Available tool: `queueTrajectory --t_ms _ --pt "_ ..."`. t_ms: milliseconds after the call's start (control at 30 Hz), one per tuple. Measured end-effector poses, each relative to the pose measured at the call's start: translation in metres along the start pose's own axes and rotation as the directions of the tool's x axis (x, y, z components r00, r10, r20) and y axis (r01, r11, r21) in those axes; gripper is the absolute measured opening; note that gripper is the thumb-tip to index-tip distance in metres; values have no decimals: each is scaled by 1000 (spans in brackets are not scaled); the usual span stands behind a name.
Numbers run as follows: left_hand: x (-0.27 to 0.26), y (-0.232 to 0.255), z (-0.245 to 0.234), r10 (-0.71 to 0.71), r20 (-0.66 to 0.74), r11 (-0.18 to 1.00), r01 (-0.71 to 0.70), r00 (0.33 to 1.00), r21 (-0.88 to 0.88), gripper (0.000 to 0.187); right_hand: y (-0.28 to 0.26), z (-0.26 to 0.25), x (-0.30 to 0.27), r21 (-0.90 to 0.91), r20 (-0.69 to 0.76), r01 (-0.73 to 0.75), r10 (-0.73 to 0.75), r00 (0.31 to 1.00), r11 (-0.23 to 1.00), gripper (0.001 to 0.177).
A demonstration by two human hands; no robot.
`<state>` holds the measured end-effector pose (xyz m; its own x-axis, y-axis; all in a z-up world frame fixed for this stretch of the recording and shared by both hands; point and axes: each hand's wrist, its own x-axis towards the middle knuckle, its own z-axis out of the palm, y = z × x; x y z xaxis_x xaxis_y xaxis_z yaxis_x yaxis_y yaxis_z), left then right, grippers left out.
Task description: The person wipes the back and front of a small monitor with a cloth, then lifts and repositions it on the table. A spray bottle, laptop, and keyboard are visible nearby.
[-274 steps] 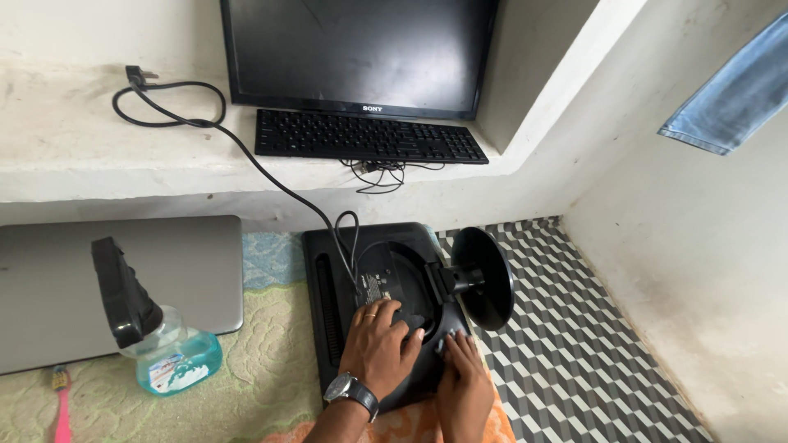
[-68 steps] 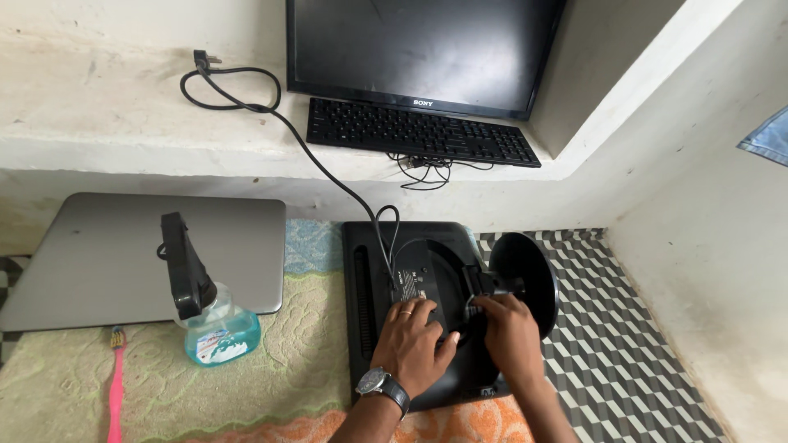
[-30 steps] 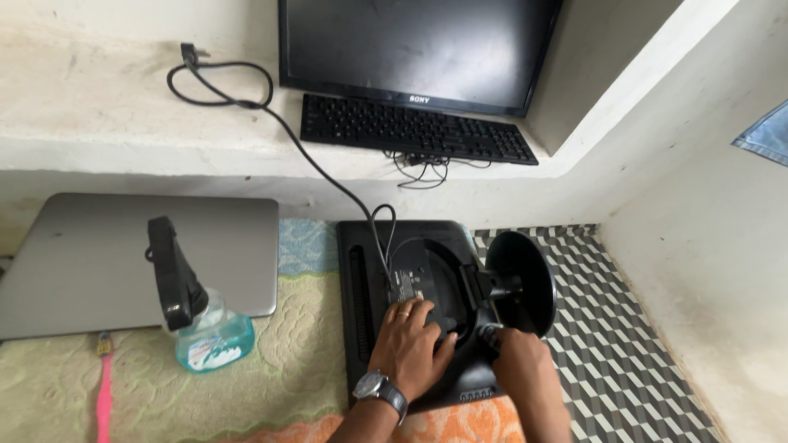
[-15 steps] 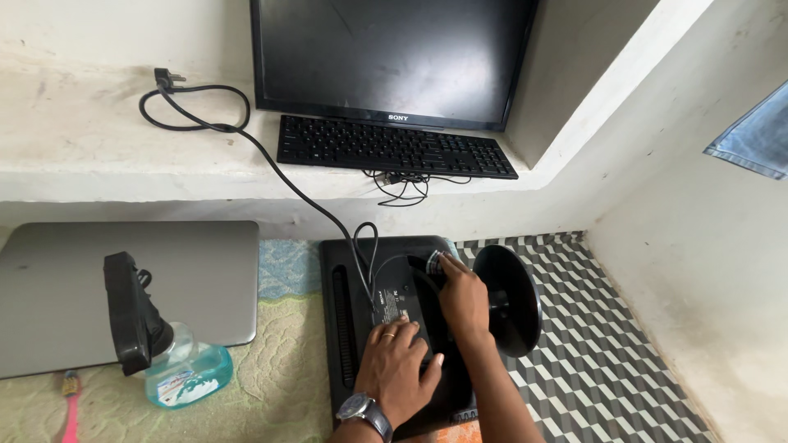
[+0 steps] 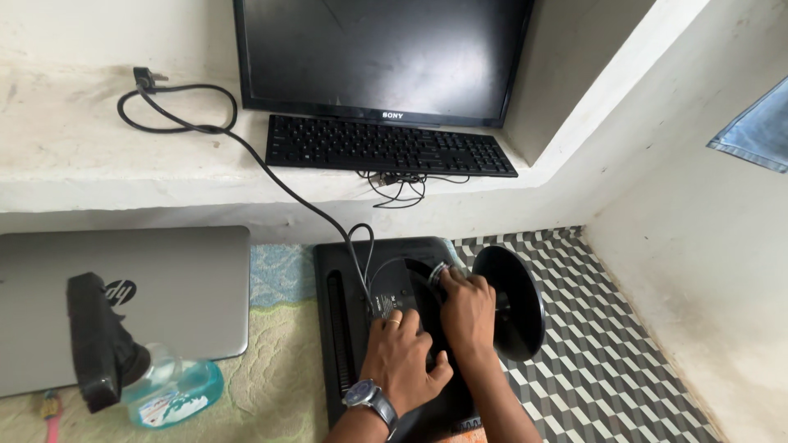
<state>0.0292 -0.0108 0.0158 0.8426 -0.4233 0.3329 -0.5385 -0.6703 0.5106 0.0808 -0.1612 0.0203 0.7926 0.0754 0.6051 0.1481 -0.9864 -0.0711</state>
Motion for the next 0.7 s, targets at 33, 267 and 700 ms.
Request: queueTrajectory --t_ms 33,267,700 --pt "-2 -1 2 -10 -11 1000 10 1000 -21 41 3 4 1 24 14 -10 10 1000 1000 35" --pt "-1 -6 8 -6 -53 998 3 999 -67 42 33 44 48 131 228 -263 229 946 956 41" --pt "-1 -9 7 -16 -25 995 13 1000 -97 44 44 21 45 -64 410 -247 252 877 967 50"
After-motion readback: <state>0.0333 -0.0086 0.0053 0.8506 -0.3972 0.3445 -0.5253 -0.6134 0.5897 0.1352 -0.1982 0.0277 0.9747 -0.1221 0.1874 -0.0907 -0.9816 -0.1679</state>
